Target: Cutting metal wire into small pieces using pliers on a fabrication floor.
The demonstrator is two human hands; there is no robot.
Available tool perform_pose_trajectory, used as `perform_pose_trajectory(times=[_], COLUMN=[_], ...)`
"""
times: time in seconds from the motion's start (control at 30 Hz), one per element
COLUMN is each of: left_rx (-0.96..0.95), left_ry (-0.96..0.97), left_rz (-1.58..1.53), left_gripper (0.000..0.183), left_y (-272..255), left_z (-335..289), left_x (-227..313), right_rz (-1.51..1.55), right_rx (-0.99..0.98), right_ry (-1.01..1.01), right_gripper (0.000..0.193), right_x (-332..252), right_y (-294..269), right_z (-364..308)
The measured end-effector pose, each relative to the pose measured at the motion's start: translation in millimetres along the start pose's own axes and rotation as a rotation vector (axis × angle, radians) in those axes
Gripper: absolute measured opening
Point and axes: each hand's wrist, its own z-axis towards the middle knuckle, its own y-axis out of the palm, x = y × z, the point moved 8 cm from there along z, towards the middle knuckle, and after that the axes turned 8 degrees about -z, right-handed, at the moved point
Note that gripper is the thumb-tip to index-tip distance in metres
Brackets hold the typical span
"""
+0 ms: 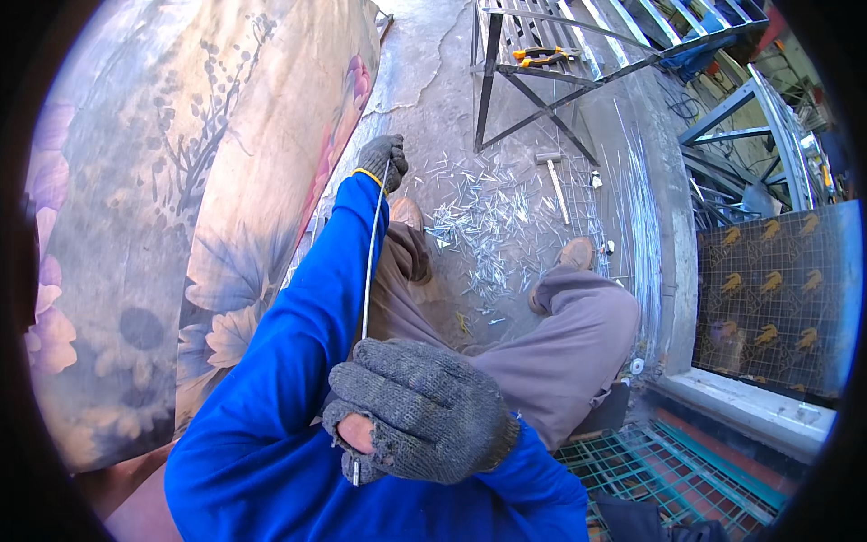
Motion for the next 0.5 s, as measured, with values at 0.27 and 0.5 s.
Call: perform_pose_trajectory(times=[0.27, 0.5], left_rx=[0.002, -0.092], left_ry=[-0.013, -0.056], left_rz=[0.066, 0.108], left_gripper=[0.021, 0.026], left_y=[2, 18], left_z=[8, 5], left_x=[1, -8], right_rz=[0.030, 0.121], right_rx=[-0.009, 0.095], right_ry=[0.178, 0.338], right_gripper=[0.051, 0.040], right_x=[4, 15], right_y=[-20, -19], right_z=[7, 7])
